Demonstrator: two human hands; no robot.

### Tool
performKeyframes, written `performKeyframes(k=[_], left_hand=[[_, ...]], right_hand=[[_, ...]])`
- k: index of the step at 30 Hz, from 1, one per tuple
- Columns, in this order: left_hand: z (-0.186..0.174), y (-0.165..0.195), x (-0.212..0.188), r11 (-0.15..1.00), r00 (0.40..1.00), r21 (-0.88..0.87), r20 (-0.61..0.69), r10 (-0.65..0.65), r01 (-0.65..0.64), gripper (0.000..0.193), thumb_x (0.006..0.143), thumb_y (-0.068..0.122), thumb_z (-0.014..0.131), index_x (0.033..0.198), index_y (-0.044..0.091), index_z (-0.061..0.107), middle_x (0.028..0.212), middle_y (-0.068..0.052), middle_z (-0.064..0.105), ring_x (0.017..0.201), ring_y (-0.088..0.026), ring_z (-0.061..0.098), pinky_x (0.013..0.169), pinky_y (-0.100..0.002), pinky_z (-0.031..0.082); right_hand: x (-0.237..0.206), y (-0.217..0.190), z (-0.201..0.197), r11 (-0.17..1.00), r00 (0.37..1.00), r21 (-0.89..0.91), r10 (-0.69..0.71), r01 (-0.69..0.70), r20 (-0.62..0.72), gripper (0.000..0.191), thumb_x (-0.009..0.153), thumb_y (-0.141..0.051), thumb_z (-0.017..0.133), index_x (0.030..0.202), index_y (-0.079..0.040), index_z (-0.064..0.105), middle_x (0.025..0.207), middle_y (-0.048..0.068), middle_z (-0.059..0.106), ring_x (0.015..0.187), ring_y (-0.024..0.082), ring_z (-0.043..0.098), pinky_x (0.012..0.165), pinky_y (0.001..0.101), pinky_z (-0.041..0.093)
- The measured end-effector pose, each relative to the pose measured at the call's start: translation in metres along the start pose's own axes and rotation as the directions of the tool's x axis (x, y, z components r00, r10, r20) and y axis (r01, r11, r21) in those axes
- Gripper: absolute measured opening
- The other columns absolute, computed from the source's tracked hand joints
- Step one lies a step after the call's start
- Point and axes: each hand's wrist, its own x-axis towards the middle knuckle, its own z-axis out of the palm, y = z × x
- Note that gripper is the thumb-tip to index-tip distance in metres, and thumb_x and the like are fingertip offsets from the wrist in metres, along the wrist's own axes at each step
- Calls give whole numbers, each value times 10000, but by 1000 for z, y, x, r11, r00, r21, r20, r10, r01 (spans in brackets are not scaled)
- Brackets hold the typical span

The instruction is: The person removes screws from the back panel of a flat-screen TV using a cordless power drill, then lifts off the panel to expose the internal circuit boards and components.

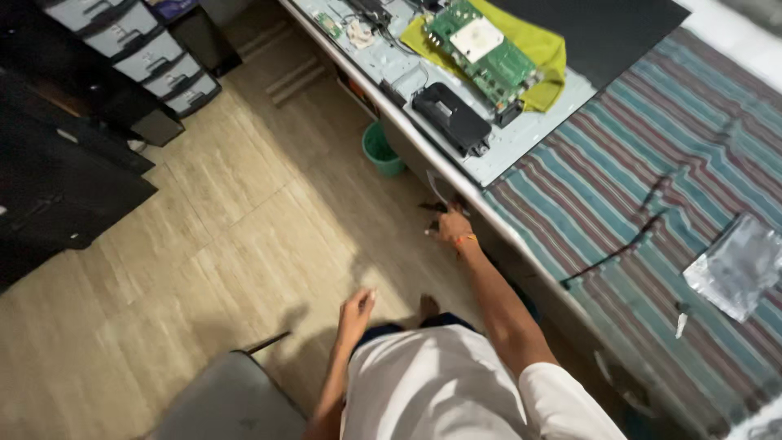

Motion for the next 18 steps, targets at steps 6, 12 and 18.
performKeyframes(k=[6, 12, 18], left_hand=[[-29, 54, 136, 967, 949, -23, 186, 253, -253, 308, 1012, 245, 633, 1209, 16, 688, 1063, -137, 758, 972, -237, 746, 857, -360, 576], [-12, 94, 216, 612, 649, 243, 430, 628, -753, 480, 947, 240, 714, 1356, 28, 581, 1370, -190, 606, 1354, -384, 467, 1092, -496, 389], [-28, 69, 252, 438, 473, 234, 655, 589, -868, 568, 953, 398, 669, 1385, 43, 569, 1460, -224, 518, 1455, -403, 356, 1172, -590, 238]], right_hand=[[16, -35, 17, 973, 974, 55, 225, -226, 16, 781, 784, -834, 596, 1056, -129, 794, 1458, 220, 456, 1442, 400, 361, 1061, 511, 481], [2, -89, 53, 945, 942, 223, 282, -240, -180, 532, 848, -565, 686, 1001, -63, 771, 1152, 238, 664, 1106, 401, 625, 864, 499, 549], [-12, -120, 66, 756, 679, 627, 561, -188, -474, 268, 949, -283, 641, 1045, -58, 749, 826, 208, 728, 780, 374, 724, 731, 482, 564]])
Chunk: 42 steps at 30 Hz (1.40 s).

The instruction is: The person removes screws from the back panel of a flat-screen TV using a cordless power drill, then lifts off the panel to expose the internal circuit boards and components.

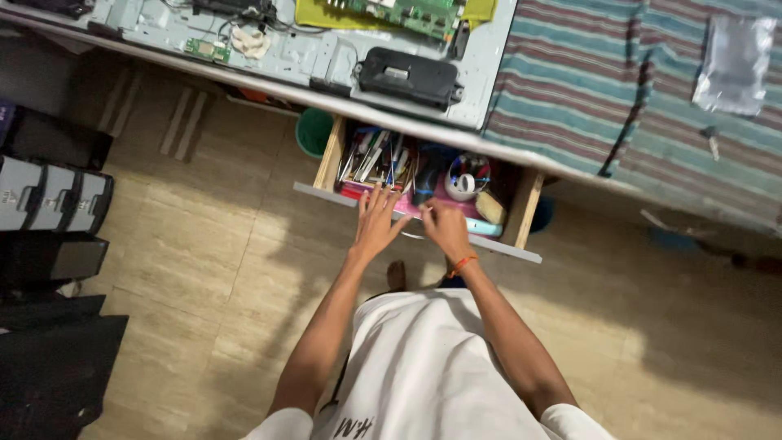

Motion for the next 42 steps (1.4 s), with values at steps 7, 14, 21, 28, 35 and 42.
performKeyframes(k=[7, 14, 21, 28, 35, 42], left_hand=[[12, -15, -91, 997, 992, 71, 125, 21, -30, 607, 961, 479, 625, 1362, 25, 588, 1509, -195, 496, 1511, -379, 284, 1175, -638, 179], [-8, -6, -142, 998, 991, -54, 129, 24, -18, 670, 926, 486, 682, 1377, -5, 616, 1557, -208, 409, 1514, -394, 229, 1162, -647, 138], [-32, -1, -133, 998, 970, -65, 242, 3, 13, 697, 799, 484, 815, 1247, -15, 625, 1623, -221, 302, 1545, -403, 158, 1168, -633, 138], [-14, -3, -102, 999, 994, -28, 101, 28, -26, 750, 715, 452, 829, 1314, 47, 632, 1527, -157, 439, 1523, -363, 256, 1167, -623, 161], [-3, 71, -2, 874, 971, -459, 233, -56, 161, 716, 938, 619, 570, 1381, 56, 589, 1398, -167, 616, 1377, -345, 492, 1126, -554, 342], [25, 347, 40, -483, 760, -587, 494, 422, 649, 732, 965, 660, 434, 1399, 72, 477, 1203, -184, 694, 1066, -324, 695, 924, -479, 567]], right_hand=[[13, -22, 69, 885, 881, 36, 466, -465, -74, 734, 911, -407, 667, 1406, 91, 453, 1045, 363, 679, 992, 523, 660, 887, 544, 525], [13, -57, 93, 627, 618, 70, 777, -776, -120, 780, 829, -600, 647, 1163, 104, 656, 1121, 338, 685, 1056, 493, 676, 905, 542, 547], [-24, -70, 82, 702, 702, 170, 709, -691, -75, 665, 952, -589, 643, 1041, 61, 752, 995, 291, 739, 973, 406, 717, 886, 484, 536], [-95, -89, -18, 758, 837, 462, 544, -460, -60, 418, 840, -424, 705, 994, -38, 747, 712, 104, 683, 654, 189, 618, 645, 391, 495], [-181, -43, -112, 931, 897, 237, 339, -277, -283, 358, 596, -322, 870, 795, -42, 769, 681, 104, 712, 618, 180, 648, 590, 368, 509], [-299, 38, -206, 929, 822, 362, 263, -76, -504, 251, 704, -131, 749, 933, -35, 710, 749, 95, 699, 644, 202, 665, 617, 339, 531]])
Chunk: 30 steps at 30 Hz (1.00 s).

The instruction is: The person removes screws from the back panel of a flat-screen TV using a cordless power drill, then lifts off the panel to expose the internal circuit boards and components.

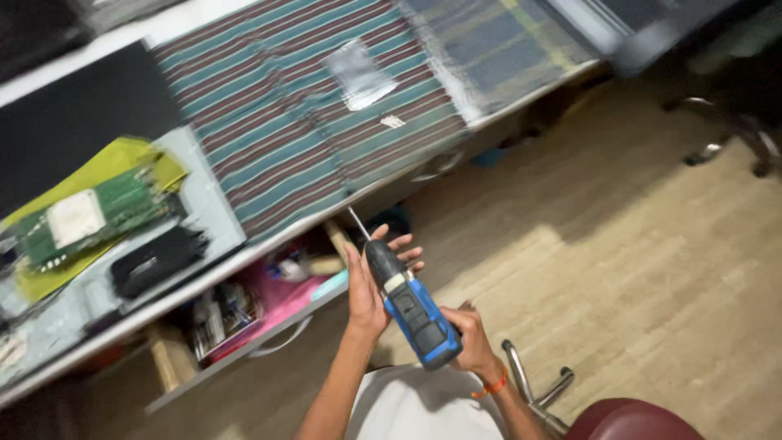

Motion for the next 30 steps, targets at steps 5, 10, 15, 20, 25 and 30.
performKeyframes(k=[5, 10, 15, 20, 25, 30], left_hand=[[52, -140, 86, 944, 920, 37, -239, -311, 329, 422, 974, 482, 644, 1195, 126, 597, 951, -94, 654, 821, -267, 674, 741, -439, 577], [86, -277, 146, 929, 850, -96, -378, -367, 358, 311, 934, 403, 724, 1028, 135, 596, 859, -75, 623, 759, -262, 660, 703, -440, 575], [155, -330, 211, 895, 841, -149, -307, -446, 420, 310, 944, 377, 674, 1064, 113, 564, 961, -100, 660, 951, -300, 693, 883, -468, 594], [212, -376, 294, 953, 943, -18, -137, -302, 302, 248, 1006, 318, 585, 1139, 113, 544, 1039, -135, 646, 1095, -331, 683, 962, -481, 569], [217, -431, 397, 943, 946, 75, -15, -324, 324, 329, 1053, 402, 514, 1181, 99, 519, 1046, -147, 639, 1069, -295, 705, 898, -440, 577], [167, -478, 506, 803, 886, 448, 51, -462, 393, 643, 1133, 521, 428, 1263, -75, 631, 1060, -144, 739, 912, -221, 725, 811, -320, 612]], right_hand=[[-22, 31, -128, 987, 975, 122, 127, -105, -185, 747, 638, -108, 822, 1326, -17, 544, 892, 97, 764, 785, 205, 730, 746, 328, 566], [-35, 86, -219, 957, 888, -65, 237, -284, -394, 386, 778, -177, 831, 1110, -37, 694, 917, 82, 780, 788, 192, 753, 716, 339, 592], [-27, 173, -290, 945, 783, -32, 250, -325, -569, 166, 856, -169, 785, 962, -44, 761, 823, 63, 778, 711, 163, 719, 691, 330, 576], [23, 227, -370, 903, 660, 203, 417, -378, -625, 121, 950, -141, 729, 982, -34, 775, 832, 62, 797, 725, 130, 699, 716, 337, 563], [104, 221, -503, 923, 823, 201, 384, -328, -418, 442, 805, -99, 815, 1200, -112, 619, 956, 69, 729, 775, 154, 702, 700, 325, 586], [197, 190, -632, 813, 991, -582, -83, 6, -105, 389, 801, -117, 820, 1174, -109, 709, 1066, 51, 748, 975, 148, 699, 900, 329, 563]])
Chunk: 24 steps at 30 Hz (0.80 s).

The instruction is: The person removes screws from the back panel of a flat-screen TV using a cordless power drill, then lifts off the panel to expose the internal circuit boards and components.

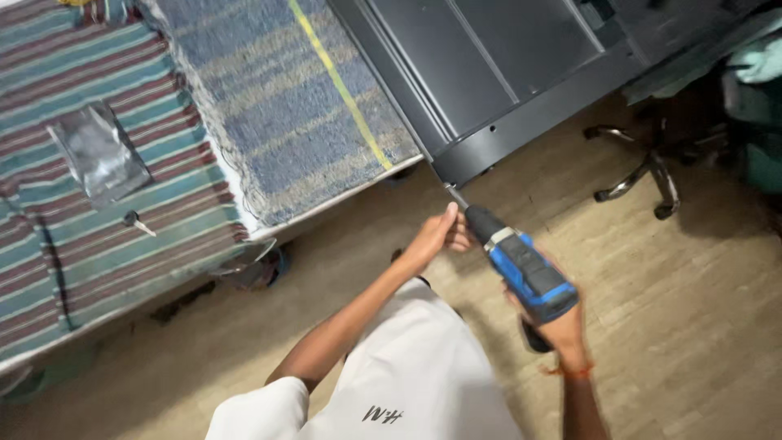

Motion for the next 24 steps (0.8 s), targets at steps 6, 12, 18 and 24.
performKeyframes(k=[6, 12, 18, 24], left_hand=[[-31, -17, 41, 987, 866, 82, -474, 159, -136, 447, 992, 213, 658, 1344, -34, 536, 1043, -95, 694, 927, -174, 701, 758, -304, 578], [-17, -17, 57, 970, 799, 10, -565, 207, -244, 426, 982, 123, 655, 1351, -62, 546, 1079, -120, 714, 973, -191, 727, 840, -329, 613], [-13, -22, 61, 943, 743, 22, -610, 275, -332, 348, 976, 65, 638, 1287, -88, 607, 1074, -126, 737, 938, -194, 736, 846, -328, 615], [-13, -29, 64, 944, 727, 59, -623, 290, -326, 324, 991, 37, 617, 1283, -104, 633, 1091, -144, 745, 944, -204, 734, 866, -320, 618]], right_hand=[[108, 12, -78, 938, 916, 165, 243, -306, 320, 669, 714, -175, 847, 1350, -88, 661, 1103, 95, 790, 914, 106, 710, 825, 302, 564], [185, 26, -90, 980, 829, -79, 195, -181, 524, 639, 674, -234, 835, 1285, -128, 680, 918, 137, 784, 778, 261, 757, 685, 366, 588], [243, 28, -86, 969, 696, -242, 135, 57, 705, 464, 695, -321, 848, 1102, -140, 715, 871, 195, 744, 839, 425, 701, 686, 467, 567], [283, 8, -75, 938, 481, -292, 172, 187, 860, 691, 685, -329, 852, 1322, -297, 588, 789, 120, 776, 775, 396, 717, 684, 492, 563]])
